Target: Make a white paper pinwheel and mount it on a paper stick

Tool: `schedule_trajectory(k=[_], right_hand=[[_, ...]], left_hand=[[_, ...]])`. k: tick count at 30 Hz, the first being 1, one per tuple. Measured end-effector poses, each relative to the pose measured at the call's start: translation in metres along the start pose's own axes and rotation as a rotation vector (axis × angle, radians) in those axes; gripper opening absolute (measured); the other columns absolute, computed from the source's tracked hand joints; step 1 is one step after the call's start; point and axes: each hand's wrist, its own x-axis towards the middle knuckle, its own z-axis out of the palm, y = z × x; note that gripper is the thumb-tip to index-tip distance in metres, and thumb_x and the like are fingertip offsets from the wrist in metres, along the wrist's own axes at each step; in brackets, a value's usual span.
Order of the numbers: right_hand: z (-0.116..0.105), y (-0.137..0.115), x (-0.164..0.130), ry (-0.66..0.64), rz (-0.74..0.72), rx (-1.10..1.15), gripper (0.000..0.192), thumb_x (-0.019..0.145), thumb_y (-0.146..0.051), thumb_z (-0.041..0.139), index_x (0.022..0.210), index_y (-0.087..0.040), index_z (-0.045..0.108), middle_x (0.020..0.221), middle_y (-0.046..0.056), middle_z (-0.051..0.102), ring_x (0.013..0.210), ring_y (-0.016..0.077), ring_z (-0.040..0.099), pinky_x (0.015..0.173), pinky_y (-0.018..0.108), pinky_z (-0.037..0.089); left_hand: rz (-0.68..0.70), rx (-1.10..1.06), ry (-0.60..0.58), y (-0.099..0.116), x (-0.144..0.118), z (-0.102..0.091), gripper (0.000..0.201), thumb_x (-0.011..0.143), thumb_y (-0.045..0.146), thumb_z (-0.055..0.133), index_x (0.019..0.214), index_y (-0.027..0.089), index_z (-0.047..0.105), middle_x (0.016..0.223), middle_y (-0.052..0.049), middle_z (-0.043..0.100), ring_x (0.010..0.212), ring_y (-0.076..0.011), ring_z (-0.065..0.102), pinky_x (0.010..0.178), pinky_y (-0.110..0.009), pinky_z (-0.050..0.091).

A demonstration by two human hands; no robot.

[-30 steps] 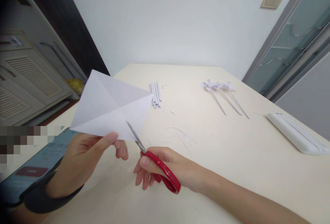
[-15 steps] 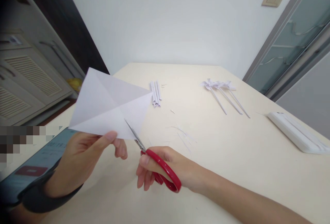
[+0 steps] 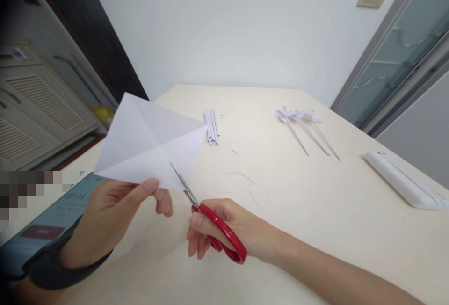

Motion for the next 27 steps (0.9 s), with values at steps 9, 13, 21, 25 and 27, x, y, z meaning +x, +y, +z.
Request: schedule_trajectory(k=[9, 13, 21, 25, 27], right_hand=[[-0.0019, -0.0004, 0.0002, 0.006, 0.039, -0.033, 0.037, 0.088, -0.046, 0.040, 0.076, -0.013, 0.052, 0.069, 0.003, 0.054, 0.063, 0.0096, 0.050, 0.060, 0.022, 0.037], [-0.0030, 0.0005, 0.0003, 0.031, 0.072, -0.099, 0.036, 0.088, -0.046, 0.039, 0.080, -0.014, 0.053, 0.062, 0.001, 0.052, 0.058, 0.0096, 0.046, 0.058, 0.023, 0.036], [-0.0021, 0.0023, -0.0024, 0.078, 0.072, -0.131, 0.034, 0.088, -0.044, 0.039, 0.079, -0.015, 0.052, 0.053, -0.002, 0.048, 0.050, 0.0086, 0.042, 0.055, 0.023, 0.035], [-0.0016, -0.0003, -0.0029, 0.096, 0.078, -0.133, 0.030, 0.088, -0.041, 0.043, 0.077, -0.015, 0.052, 0.050, -0.004, 0.046, 0.048, 0.0082, 0.039, 0.051, 0.021, 0.032], [-0.0015, 0.0001, -0.0032, 0.092, 0.080, -0.124, 0.030, 0.088, -0.041, 0.043, 0.076, -0.015, 0.052, 0.050, -0.004, 0.045, 0.047, 0.0080, 0.039, 0.049, 0.021, 0.031]], left_hand=[[-0.009, 0.009, -0.007, -0.0008, 0.0005, 0.0005, 0.039, 0.089, 0.027, 0.044, 0.055, 0.019, 0.062, 0.057, 0.002, 0.064, 0.058, -0.0133, 0.058, 0.065, -0.026, 0.041], [-0.026, 0.006, -0.009, -0.0031, 0.0002, 0.0017, 0.039, 0.089, 0.028, 0.044, 0.055, 0.020, 0.062, 0.057, 0.002, 0.063, 0.058, -0.0136, 0.058, 0.065, -0.026, 0.040], [-0.012, -0.020, -0.017, -0.0056, 0.0004, 0.0009, 0.037, 0.089, 0.027, 0.044, 0.057, 0.020, 0.061, 0.058, 0.002, 0.063, 0.059, -0.0137, 0.058, 0.066, -0.026, 0.041], [-0.009, -0.025, -0.012, -0.0062, -0.0004, 0.0003, 0.038, 0.089, 0.027, 0.044, 0.056, 0.020, 0.061, 0.057, 0.002, 0.063, 0.059, -0.0136, 0.059, 0.066, -0.026, 0.041], [-0.011, -0.012, -0.011, -0.0058, -0.0008, 0.0004, 0.038, 0.089, 0.027, 0.044, 0.055, 0.020, 0.061, 0.057, 0.002, 0.064, 0.058, -0.0133, 0.059, 0.066, -0.025, 0.041]])
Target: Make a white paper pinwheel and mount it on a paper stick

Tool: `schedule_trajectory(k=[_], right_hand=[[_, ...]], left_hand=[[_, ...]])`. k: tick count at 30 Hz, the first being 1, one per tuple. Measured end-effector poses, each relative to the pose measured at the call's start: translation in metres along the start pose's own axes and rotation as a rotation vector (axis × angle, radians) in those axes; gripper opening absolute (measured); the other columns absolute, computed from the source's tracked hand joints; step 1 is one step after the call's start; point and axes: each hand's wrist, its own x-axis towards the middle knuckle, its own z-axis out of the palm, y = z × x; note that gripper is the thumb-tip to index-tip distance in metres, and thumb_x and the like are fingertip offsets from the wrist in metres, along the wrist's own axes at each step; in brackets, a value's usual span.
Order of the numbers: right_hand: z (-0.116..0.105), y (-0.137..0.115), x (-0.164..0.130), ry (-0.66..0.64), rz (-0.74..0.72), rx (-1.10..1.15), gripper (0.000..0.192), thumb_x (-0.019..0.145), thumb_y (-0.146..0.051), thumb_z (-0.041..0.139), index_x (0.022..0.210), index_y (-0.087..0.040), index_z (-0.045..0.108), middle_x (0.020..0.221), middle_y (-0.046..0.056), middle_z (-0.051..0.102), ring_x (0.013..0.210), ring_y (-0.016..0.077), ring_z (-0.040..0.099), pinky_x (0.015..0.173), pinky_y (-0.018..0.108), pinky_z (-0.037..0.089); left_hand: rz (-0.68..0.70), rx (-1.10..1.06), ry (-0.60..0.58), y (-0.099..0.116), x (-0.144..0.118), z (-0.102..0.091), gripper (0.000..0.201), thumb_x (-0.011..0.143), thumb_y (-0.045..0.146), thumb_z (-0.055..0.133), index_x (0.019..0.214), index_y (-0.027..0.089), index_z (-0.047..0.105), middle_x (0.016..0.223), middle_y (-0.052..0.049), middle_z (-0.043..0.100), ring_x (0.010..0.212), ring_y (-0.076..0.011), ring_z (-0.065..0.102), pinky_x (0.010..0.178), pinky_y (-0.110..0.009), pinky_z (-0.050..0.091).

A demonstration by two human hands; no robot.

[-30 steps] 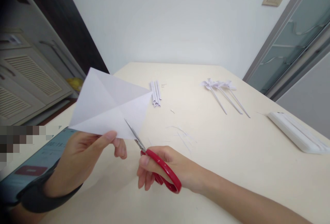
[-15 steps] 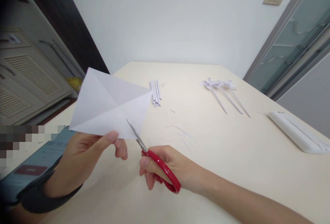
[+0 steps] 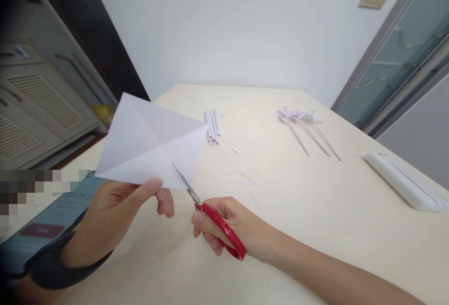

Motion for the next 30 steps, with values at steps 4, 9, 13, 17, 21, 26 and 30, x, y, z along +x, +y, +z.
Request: schedule_trajectory(k=[4, 9, 13, 17, 21, 26, 30], right_hand=[[0.0000, 0.0030, 0.0002, -0.002, -0.011, 0.007, 0.034, 0.088, -0.045, 0.039, 0.078, -0.015, 0.052, 0.049, -0.004, 0.045, 0.046, 0.0078, 0.038, 0.048, 0.021, 0.031], [0.0001, 0.0032, 0.0002, -0.007, -0.001, 0.002, 0.037, 0.088, -0.047, 0.038, 0.078, -0.015, 0.053, 0.047, -0.004, 0.044, 0.042, 0.0069, 0.036, 0.044, 0.020, 0.029], [0.0007, 0.0015, -0.0001, 0.006, 0.017, 0.006, 0.037, 0.087, -0.049, 0.039, 0.076, -0.015, 0.052, 0.045, -0.005, 0.044, 0.040, 0.0069, 0.036, 0.043, 0.020, 0.028], [0.0013, 0.0033, 0.0006, 0.011, 0.015, 0.013, 0.038, 0.086, -0.049, 0.040, 0.074, -0.015, 0.052, 0.044, -0.005, 0.044, 0.039, 0.0069, 0.036, 0.042, 0.020, 0.029], [0.0018, 0.0058, 0.0006, 0.020, 0.011, 0.019, 0.038, 0.086, -0.049, 0.040, 0.073, -0.015, 0.052, 0.043, -0.005, 0.044, 0.037, 0.0062, 0.035, 0.040, 0.019, 0.027], [0.0027, 0.0032, 0.0010, 0.038, 0.018, 0.037, 0.035, 0.086, -0.045, 0.043, 0.071, -0.015, 0.052, 0.043, -0.005, 0.045, 0.036, 0.0055, 0.035, 0.039, 0.018, 0.027], [0.0037, -0.0002, 0.0036, 0.087, 0.055, -0.012, 0.029, 0.084, -0.039, 0.048, 0.069, -0.014, 0.052, 0.040, -0.007, 0.042, 0.034, 0.0047, 0.035, 0.038, 0.017, 0.027]], left_hand=[[0.011, 0.019, 0.004, 0.0018, 0.0003, 0.0007, 0.038, 0.088, 0.027, 0.044, 0.055, 0.020, 0.062, 0.057, 0.002, 0.065, 0.057, -0.0130, 0.059, 0.064, -0.025, 0.042], [0.013, -0.001, -0.003, 0.0026, 0.0025, 0.0007, 0.038, 0.088, 0.026, 0.044, 0.056, 0.020, 0.062, 0.057, 0.001, 0.065, 0.057, -0.0140, 0.059, 0.063, -0.025, 0.043], [0.000, 0.002, -0.008, 0.0028, 0.0007, -0.0009, 0.038, 0.088, 0.026, 0.044, 0.056, 0.019, 0.062, 0.057, 0.001, 0.065, 0.057, -0.0145, 0.058, 0.063, -0.026, 0.043], [-0.013, -0.008, -0.014, 0.0045, -0.0003, -0.0006, 0.039, 0.088, 0.026, 0.043, 0.055, 0.019, 0.061, 0.057, 0.001, 0.064, 0.058, -0.0140, 0.057, 0.064, -0.026, 0.042], [-0.027, -0.026, -0.008, 0.0074, 0.0030, 0.0014, 0.039, 0.088, 0.027, 0.043, 0.055, 0.019, 0.061, 0.056, 0.001, 0.064, 0.056, -0.0141, 0.056, 0.061, -0.026, 0.042], [-0.031, -0.037, -0.011, 0.0087, 0.0034, 0.0014, 0.038, 0.087, 0.026, 0.044, 0.054, 0.018, 0.060, 0.056, 0.000, 0.064, 0.056, -0.0145, 0.057, 0.061, -0.026, 0.043], [-0.005, -0.120, -0.005, 0.0063, 0.0005, -0.0003, 0.032, 0.087, 0.025, 0.045, 0.060, 0.019, 0.060, 0.058, -0.001, 0.063, 0.058, -0.0164, 0.057, 0.060, -0.029, 0.043]])
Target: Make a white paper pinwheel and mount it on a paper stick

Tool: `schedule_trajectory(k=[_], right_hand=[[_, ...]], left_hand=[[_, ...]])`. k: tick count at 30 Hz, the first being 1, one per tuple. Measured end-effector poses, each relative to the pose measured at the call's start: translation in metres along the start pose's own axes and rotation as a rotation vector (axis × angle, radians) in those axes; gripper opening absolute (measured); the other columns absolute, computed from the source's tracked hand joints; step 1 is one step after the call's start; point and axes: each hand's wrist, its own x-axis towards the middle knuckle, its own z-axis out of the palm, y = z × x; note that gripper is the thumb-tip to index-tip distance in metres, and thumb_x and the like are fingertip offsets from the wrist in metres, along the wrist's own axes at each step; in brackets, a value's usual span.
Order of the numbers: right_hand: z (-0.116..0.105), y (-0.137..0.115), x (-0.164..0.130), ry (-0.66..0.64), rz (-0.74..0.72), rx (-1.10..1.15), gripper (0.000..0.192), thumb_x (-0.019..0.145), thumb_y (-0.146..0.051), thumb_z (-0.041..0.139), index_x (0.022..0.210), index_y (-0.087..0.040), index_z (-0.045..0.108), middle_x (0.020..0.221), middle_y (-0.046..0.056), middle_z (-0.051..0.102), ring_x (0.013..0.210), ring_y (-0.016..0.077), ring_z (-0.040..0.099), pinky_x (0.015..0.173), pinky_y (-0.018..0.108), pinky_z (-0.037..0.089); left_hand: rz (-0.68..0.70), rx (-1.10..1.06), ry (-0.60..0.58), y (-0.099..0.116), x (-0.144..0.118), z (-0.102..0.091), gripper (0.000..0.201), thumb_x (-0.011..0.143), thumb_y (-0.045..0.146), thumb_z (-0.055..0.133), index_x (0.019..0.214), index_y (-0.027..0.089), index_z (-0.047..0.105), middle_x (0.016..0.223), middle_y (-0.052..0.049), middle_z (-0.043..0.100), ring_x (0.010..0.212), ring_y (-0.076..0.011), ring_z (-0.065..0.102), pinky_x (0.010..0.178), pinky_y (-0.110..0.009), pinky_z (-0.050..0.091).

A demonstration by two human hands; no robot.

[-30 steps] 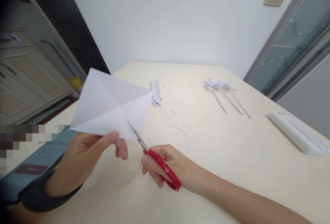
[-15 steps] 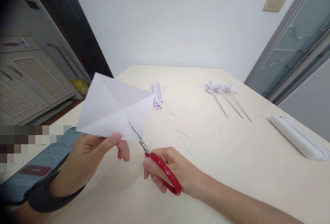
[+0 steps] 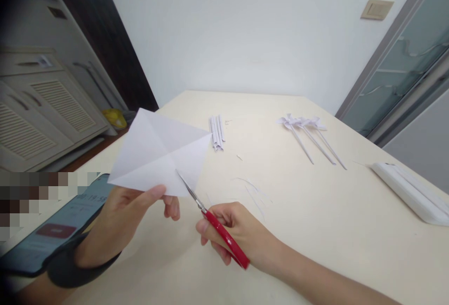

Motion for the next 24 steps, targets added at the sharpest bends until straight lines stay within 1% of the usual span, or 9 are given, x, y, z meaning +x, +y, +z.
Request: schedule_trajectory(k=[3, 6, 9, 11, 14, 17, 19, 21, 24], right_hand=[[0.0006, -0.0009, 0.0007, 0.018, 0.026, -0.006, 0.028, 0.083, -0.039, 0.050, 0.071, -0.014, 0.054, 0.041, -0.007, 0.042, 0.035, 0.0050, 0.037, 0.038, 0.016, 0.029], [0.0003, -0.0012, 0.0002, 0.019, 0.026, -0.024, 0.025, 0.083, -0.035, 0.051, 0.072, -0.013, 0.055, 0.044, -0.005, 0.047, 0.039, 0.0056, 0.043, 0.040, 0.016, 0.031], [-0.0005, -0.0003, 0.0000, -0.002, 0.031, -0.018, 0.021, 0.080, -0.033, 0.055, 0.073, -0.014, 0.055, 0.050, -0.004, 0.051, 0.043, 0.0065, 0.047, 0.043, 0.016, 0.034], [-0.0008, 0.0018, 0.0001, -0.019, 0.029, 0.012, 0.023, 0.080, -0.036, 0.056, 0.071, -0.015, 0.052, 0.049, -0.005, 0.047, 0.041, 0.0062, 0.045, 0.042, 0.017, 0.034], [-0.0011, 0.0054, 0.0000, -0.055, 0.004, 0.048, 0.031, 0.082, -0.043, 0.051, 0.067, -0.016, 0.045, 0.046, -0.007, 0.040, 0.039, 0.0060, 0.040, 0.039, 0.017, 0.030], [-0.0012, 0.0058, -0.0008, -0.100, -0.003, 0.025, 0.034, 0.084, -0.048, 0.044, 0.070, -0.017, 0.044, 0.047, -0.006, 0.042, 0.040, 0.0064, 0.040, 0.041, 0.017, 0.029], [-0.0013, 0.0039, -0.0017, -0.119, -0.001, -0.002, 0.034, 0.085, -0.048, 0.043, 0.071, -0.017, 0.043, 0.048, -0.005, 0.043, 0.042, 0.0069, 0.042, 0.043, 0.018, 0.031], [-0.0011, 0.0012, -0.0027, -0.137, 0.010, -0.023, 0.031, 0.085, -0.044, 0.045, 0.072, -0.017, 0.043, 0.051, -0.005, 0.044, 0.046, 0.0073, 0.043, 0.046, 0.019, 0.033], [0.0002, -0.0024, -0.0039, -0.158, 0.024, -0.054, 0.024, 0.083, -0.037, 0.051, 0.073, -0.016, 0.044, 0.058, -0.003, 0.047, 0.052, 0.0080, 0.047, 0.051, 0.019, 0.037]], left_hand=[[0.009, -0.046, 0.004, -0.0019, -0.0017, -0.0005, 0.031, 0.088, 0.026, 0.042, 0.064, 0.019, 0.060, 0.059, -0.002, 0.063, 0.059, -0.0178, 0.057, 0.062, -0.031, 0.044], [0.016, -0.104, 0.062, -0.0033, -0.0022, 0.0001, 0.030, 0.088, 0.023, 0.043, 0.064, 0.019, 0.060, 0.057, 0.000, 0.061, 0.057, -0.0168, 0.057, 0.063, -0.031, 0.044], [0.002, -0.069, 0.109, -0.0040, -0.0017, 0.0003, 0.030, 0.086, 0.021, 0.046, 0.059, 0.019, 0.060, 0.055, 0.000, 0.060, 0.056, -0.0162, 0.057, 0.064, -0.030, 0.045], [-0.004, -0.030, 0.112, -0.0039, -0.0012, -0.0002, 0.028, 0.085, 0.021, 0.047, 0.061, 0.018, 0.062, 0.056, 0.000, 0.060, 0.057, -0.0167, 0.057, 0.064, -0.031, 0.046], [0.007, 0.012, 0.101, -0.0033, -0.0006, -0.0006, 0.030, 0.086, 0.021, 0.046, 0.061, 0.019, 0.062, 0.057, -0.001, 0.060, 0.060, -0.0172, 0.057, 0.068, -0.032, 0.047], [0.009, 0.007, 0.110, -0.0033, -0.0010, 0.0006, 0.031, 0.085, 0.021, 0.047, 0.057, 0.018, 0.060, 0.056, -0.001, 0.059, 0.060, -0.0172, 0.057, 0.068, -0.032, 0.047], [0.010, -0.044, 0.144, -0.0033, -0.0011, 0.0018, 0.031, 0.083, 0.020, 0.049, 0.054, 0.018, 0.058, 0.054, -0.001, 0.058, 0.057, -0.0169, 0.056, 0.062, -0.031, 0.047], [0.029, -0.128, 0.195, -0.0023, -0.0005, 0.0023, 0.029, 0.083, 0.019, 0.049, 0.055, 0.018, 0.057, 0.053, 0.000, 0.057, 0.055, -0.0163, 0.055, 0.057, -0.030, 0.047], [0.097, -0.273, 0.288, 0.0027, 0.0027, 0.0001, 0.024, 0.082, 0.014, 0.048, 0.061, 0.020, 0.057, 0.051, 0.003, 0.054, 0.050, -0.0141, 0.052, 0.050, -0.028, 0.043]])
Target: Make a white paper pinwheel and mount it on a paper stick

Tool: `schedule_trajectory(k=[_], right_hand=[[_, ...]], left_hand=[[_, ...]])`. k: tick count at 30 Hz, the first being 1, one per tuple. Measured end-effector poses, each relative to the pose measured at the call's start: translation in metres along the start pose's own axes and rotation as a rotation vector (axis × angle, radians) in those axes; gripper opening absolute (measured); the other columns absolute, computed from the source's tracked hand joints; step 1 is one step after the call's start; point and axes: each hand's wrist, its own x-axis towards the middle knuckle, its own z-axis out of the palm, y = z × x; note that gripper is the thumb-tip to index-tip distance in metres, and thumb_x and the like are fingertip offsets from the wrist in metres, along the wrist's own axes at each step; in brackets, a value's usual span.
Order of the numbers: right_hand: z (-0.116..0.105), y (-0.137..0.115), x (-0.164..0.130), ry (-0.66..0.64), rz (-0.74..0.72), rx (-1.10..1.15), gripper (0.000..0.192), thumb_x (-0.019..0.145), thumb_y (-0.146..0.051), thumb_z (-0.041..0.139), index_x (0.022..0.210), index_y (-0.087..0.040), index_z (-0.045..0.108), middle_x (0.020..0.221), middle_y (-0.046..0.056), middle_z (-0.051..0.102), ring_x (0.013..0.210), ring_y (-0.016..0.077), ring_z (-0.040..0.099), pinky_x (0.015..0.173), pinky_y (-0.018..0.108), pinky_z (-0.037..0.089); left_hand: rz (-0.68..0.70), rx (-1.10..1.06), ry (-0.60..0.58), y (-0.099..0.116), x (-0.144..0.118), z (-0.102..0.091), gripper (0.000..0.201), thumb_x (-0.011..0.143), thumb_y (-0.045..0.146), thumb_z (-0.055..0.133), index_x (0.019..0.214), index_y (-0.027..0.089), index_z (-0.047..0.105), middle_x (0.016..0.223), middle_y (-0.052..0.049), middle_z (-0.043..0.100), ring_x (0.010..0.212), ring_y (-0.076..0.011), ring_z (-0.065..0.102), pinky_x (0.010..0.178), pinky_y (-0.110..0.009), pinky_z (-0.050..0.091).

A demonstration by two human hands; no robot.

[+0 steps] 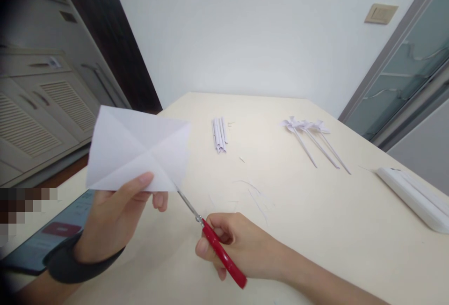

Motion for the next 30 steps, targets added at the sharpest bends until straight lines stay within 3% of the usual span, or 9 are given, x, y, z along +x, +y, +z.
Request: schedule_trajectory(k=[7, 13, 21, 25, 28, 30], right_hand=[[0.000, 0.000, 0.003, 0.081, 0.050, -0.042, 0.024, 0.073, -0.034, 0.064, 0.072, -0.017, 0.048, 0.063, -0.003, 0.050, 0.059, 0.0096, 0.047, 0.058, 0.022, 0.040], [-0.012, -0.001, 0.004, 0.152, -0.001, 0.035, 0.025, 0.075, -0.038, 0.061, 0.072, -0.017, 0.047, 0.063, -0.003, 0.049, 0.056, 0.0082, 0.046, 0.053, 0.020, 0.038], [-0.030, -0.008, 0.003, 0.214, -0.054, -0.009, 0.033, 0.084, -0.047, 0.046, 0.077, -0.015, 0.049, 0.065, 0.001, 0.055, 0.056, 0.0103, 0.051, 0.054, 0.023, 0.042], [-0.033, -0.010, 0.005, 0.305, -0.157, 0.034, 0.023, 0.086, -0.038, 0.046, 0.093, -0.016, 0.052, 0.093, 0.007, 0.061, 0.081, 0.0153, 0.058, 0.074, 0.030, 0.046], [-0.031, -0.011, 0.005, 0.301, -0.254, 0.066, 0.023, 0.087, -0.025, 0.047, 0.110, -0.020, 0.050, 0.114, 0.008, 0.054, 0.104, 0.0169, 0.051, 0.092, 0.034, 0.038], [-0.029, -0.013, 0.005, 0.259, -0.288, 0.099, 0.030, 0.087, -0.019, 0.046, 0.117, -0.021, 0.047, 0.121, 0.007, 0.050, 0.110, 0.0172, 0.046, 0.095, 0.034, 0.035]], left_hand=[[0.058, -0.207, 0.176, 0.013, 0.010, -0.003, 0.021, 0.078, 0.006, 0.045, 0.069, 0.021, 0.057, 0.050, 0.006, 0.049, 0.043, -0.0097, 0.045, 0.043, -0.025, 0.037], [0.013, -0.178, 0.064, 0.006, 0.008, -0.002, 0.025, 0.080, 0.008, 0.047, 0.058, 0.019, 0.055, 0.049, 0.005, 0.050, 0.043, -0.0105, 0.046, 0.042, -0.026, 0.038], [-0.065, -0.163, -0.105, 0.004, 0.002, 0.001, 0.027, 0.084, 0.012, 0.047, 0.060, 0.018, 0.059, 0.053, 0.003, 0.053, 0.044, -0.0114, 0.048, 0.045, -0.026, 0.042], [-0.250, -0.171, -0.235, 0.002, -0.001, 0.000, 0.014, 0.081, 0.016, 0.053, 0.072, 0.018, 0.063, 0.069, -0.001, 0.064, 0.059, -0.0157, 0.058, 0.055, -0.028, 0.049], [-0.360, -0.139, -0.252, -0.005, -0.004, -0.001, 0.009, 0.079, 0.018, 0.057, 0.078, 0.020, 0.066, 0.093, -0.004, 0.067, 0.085, -0.0208, 0.061, 0.076, -0.033, 0.051], [-0.390, -0.103, -0.257, -0.008, -0.006, -0.001, 0.009, 0.078, 0.019, 0.058, 0.080, 0.022, 0.067, 0.102, -0.003, 0.067, 0.099, -0.0224, 0.058, 0.088, -0.035, 0.046]])
